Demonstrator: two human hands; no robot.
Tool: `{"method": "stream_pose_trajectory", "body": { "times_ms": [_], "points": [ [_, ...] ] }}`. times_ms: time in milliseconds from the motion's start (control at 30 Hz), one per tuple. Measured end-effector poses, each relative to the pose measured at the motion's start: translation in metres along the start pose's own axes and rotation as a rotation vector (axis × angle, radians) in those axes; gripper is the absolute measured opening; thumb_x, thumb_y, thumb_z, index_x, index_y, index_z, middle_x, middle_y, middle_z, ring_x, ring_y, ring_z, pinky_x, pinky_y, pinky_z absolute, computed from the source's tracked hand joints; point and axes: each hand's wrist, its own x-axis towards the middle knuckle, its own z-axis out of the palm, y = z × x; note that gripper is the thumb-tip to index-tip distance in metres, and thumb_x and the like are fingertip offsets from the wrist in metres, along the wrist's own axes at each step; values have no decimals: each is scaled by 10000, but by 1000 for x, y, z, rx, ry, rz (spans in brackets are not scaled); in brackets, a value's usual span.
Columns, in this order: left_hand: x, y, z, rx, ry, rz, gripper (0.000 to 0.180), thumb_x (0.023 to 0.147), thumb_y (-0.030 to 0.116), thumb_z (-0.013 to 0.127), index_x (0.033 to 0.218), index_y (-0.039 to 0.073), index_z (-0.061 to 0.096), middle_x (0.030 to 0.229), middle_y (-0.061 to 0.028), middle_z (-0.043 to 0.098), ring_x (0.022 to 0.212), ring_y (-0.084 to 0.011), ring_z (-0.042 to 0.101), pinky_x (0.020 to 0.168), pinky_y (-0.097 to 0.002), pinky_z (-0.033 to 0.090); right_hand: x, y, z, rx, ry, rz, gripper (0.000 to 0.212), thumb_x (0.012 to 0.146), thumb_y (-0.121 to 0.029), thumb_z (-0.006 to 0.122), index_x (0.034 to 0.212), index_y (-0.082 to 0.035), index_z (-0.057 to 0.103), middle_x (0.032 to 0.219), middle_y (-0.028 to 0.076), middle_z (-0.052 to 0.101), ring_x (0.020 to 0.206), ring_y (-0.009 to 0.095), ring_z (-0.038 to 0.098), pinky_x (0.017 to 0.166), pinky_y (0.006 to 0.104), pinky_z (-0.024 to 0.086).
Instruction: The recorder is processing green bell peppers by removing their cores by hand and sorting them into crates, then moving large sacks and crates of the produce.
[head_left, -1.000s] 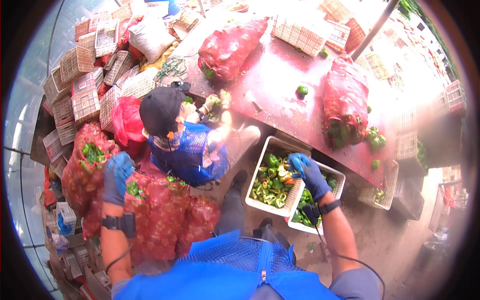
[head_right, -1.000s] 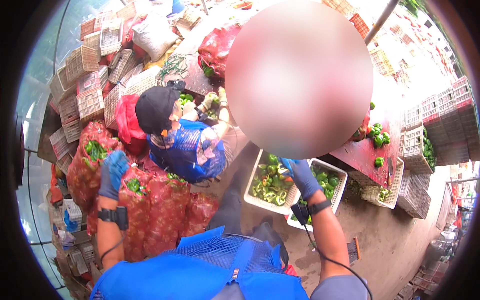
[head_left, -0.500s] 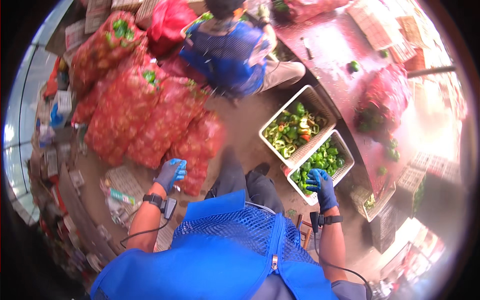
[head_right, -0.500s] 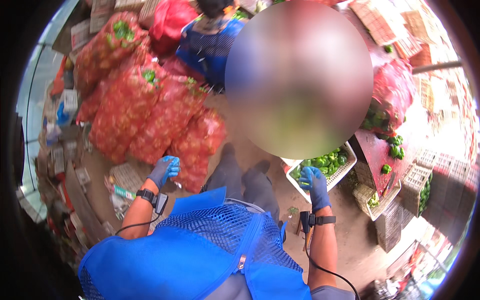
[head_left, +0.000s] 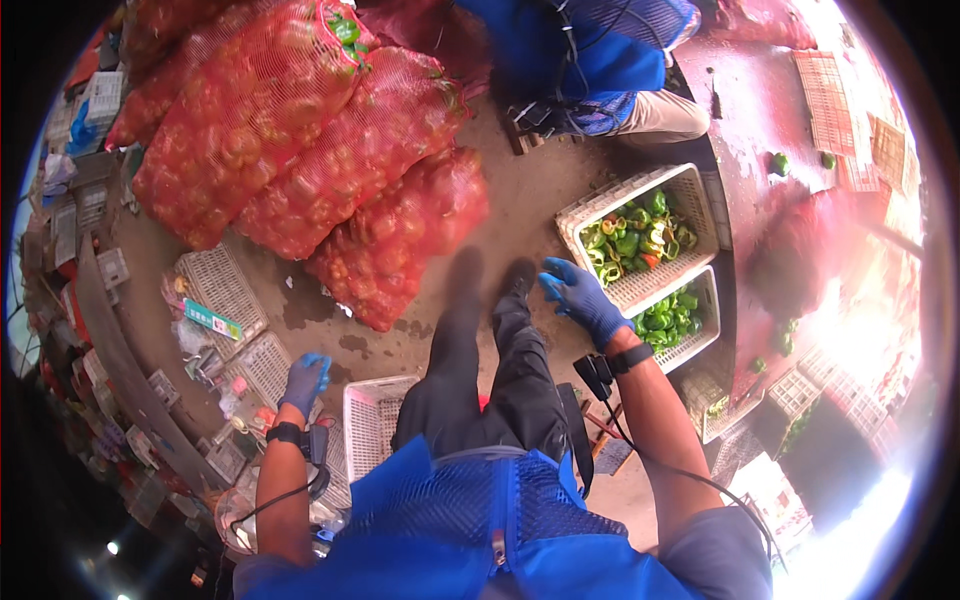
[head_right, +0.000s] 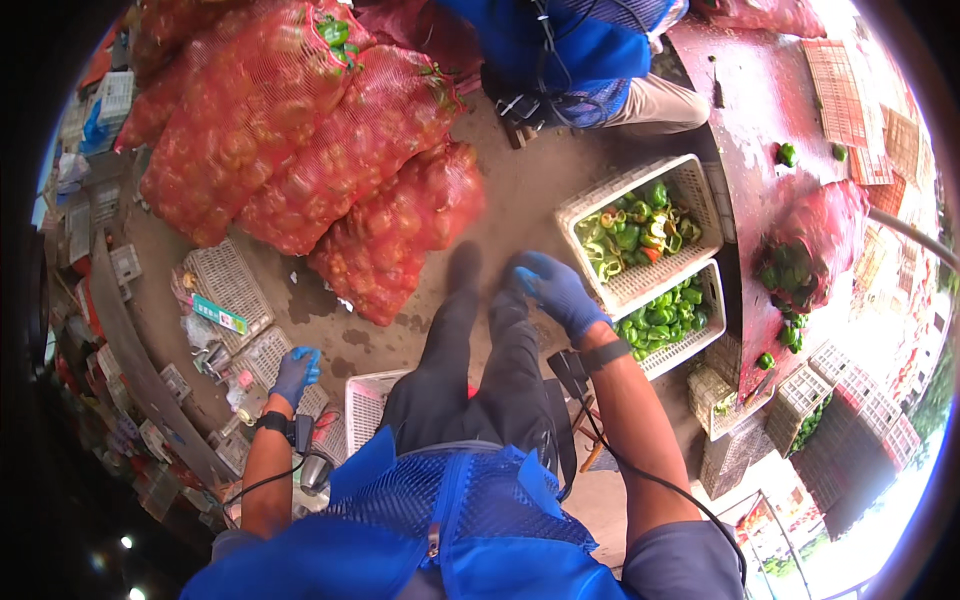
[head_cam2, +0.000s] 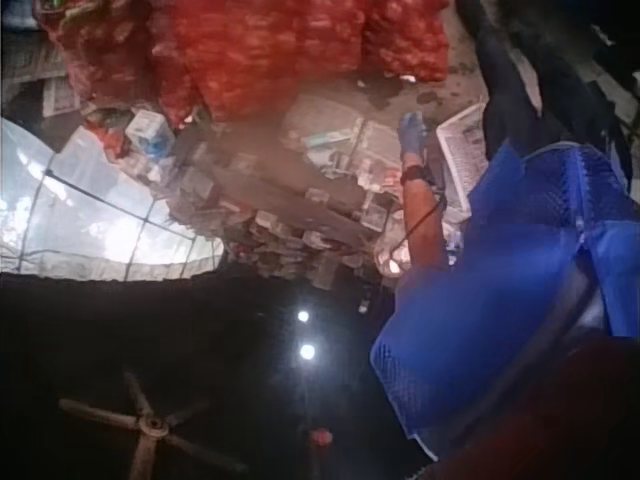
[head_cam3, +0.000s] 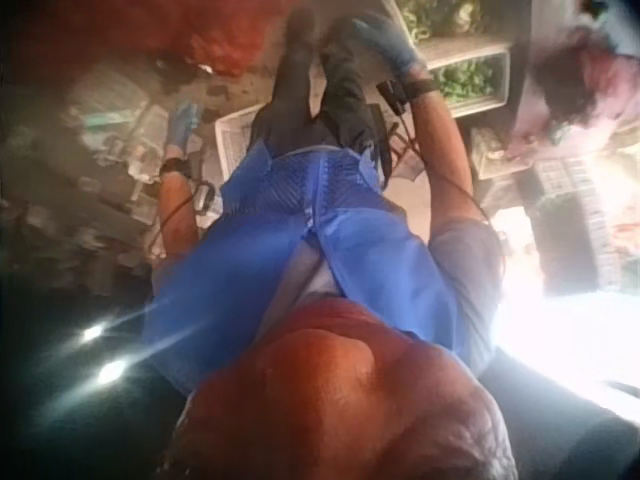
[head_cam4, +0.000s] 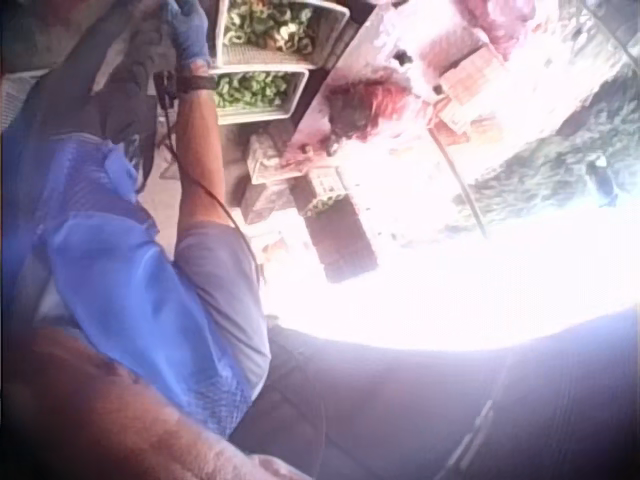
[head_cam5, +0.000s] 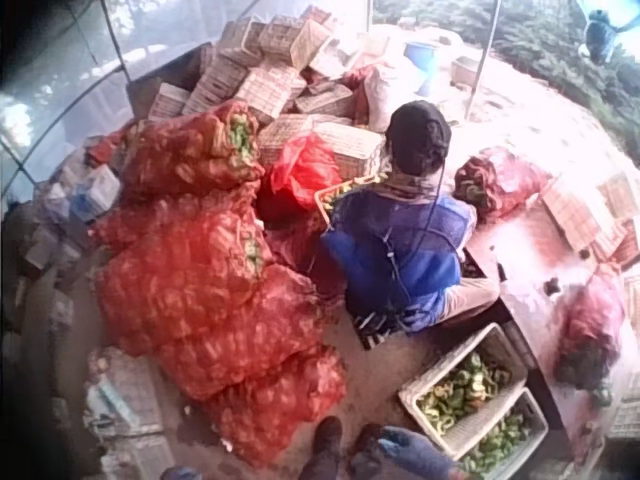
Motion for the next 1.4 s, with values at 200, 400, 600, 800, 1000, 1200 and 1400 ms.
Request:
{"method": "stream_pose_trajectory", "body": {
  "times_ms": [200, 400, 600, 800, 1000, 1200, 1400],
  "points": [
    [16, -50, 19, -109, 12, 15, 39, 945, 131, 585, 956, 106, 613, 765, 11, 592, 570, -83, 514, 468, -197, 399, 85, 1, 20, -343, -175, -32, 517, 913, -365, 645, 1276, -7, 562, 964, 72, 666, 758, 129, 620, 590, 271, 515],
    [-7, -132, 72, -192, -43, 94, 122, 958, 78, 538, 1044, 55, 622, 813, -22, 623, 622, -85, 550, 559, -215, 470, 188, 13, 37, -597, -282, -43, 449, 908, -396, 634, 1198, -54, 621, 918, 138, 674, 756, 211, 658, 617, 322, 528],
    [30, -201, 129, -265, -69, -95, 166, 954, 59, 531, 1090, 50, 626, 816, -21, 622, 656, -90, 566, 597, -223, 470, 337, 71, 18, -851, -244, -831, 229, 872, -143, 563, 1080, -81, 638, 1049, 158, 648, 957, 337, 640, 780, 429, 531],
    [135, -213, 130, -527, 103, -55, 143, 942, 211, 610, 1043, 111, 626, 775, 37, 577, 620, -63, 525, 545, -218, 438, 418, 44, 3, -784, -257, -334, 425, 863, -39, 543, 1284, -84, 564, 1243, 153, 596, 1179, 329, 549, 1000, 393, 449],
    [256, -230, 69, -653, 333, -31, 309, 914, 468, 618, 1053, 193, 609, 807, 89, 544, 623, -48, 503, 525, -200, 380, 495, 67, 23, -450, -149, -122, 458, 995, -384, 487, 1317, -65, 558, 1297, 92, 577, 1151, 186, 541, 984, 335, 418],
    [350, -196, 97, -648, 493, -81, 415, 940, 526, 535, 1157, 177, 588, 941, 55, 576, 772, -89, 542, 664, -260, 430, 551, 61, -36, -917, -226, -438, 455, 1018, -363, 415, 1318, -42, 534, 1274, 125, 578, 1138, 209, 542, 976, 349, 425],
    [424, -272, 48, -936, 517, 85, 461, 962, 555, 452, 1096, 150, 626, 890, 50, 580, 783, -97, 533, 663, -292, 420, 492, 27, 20, -938, -265, -577, 439, 1027, -318, 366, 1308, -8, 500, 1278, 184, 557, 1163, 260, 520, 1006, 373, 402]
  ]
}}
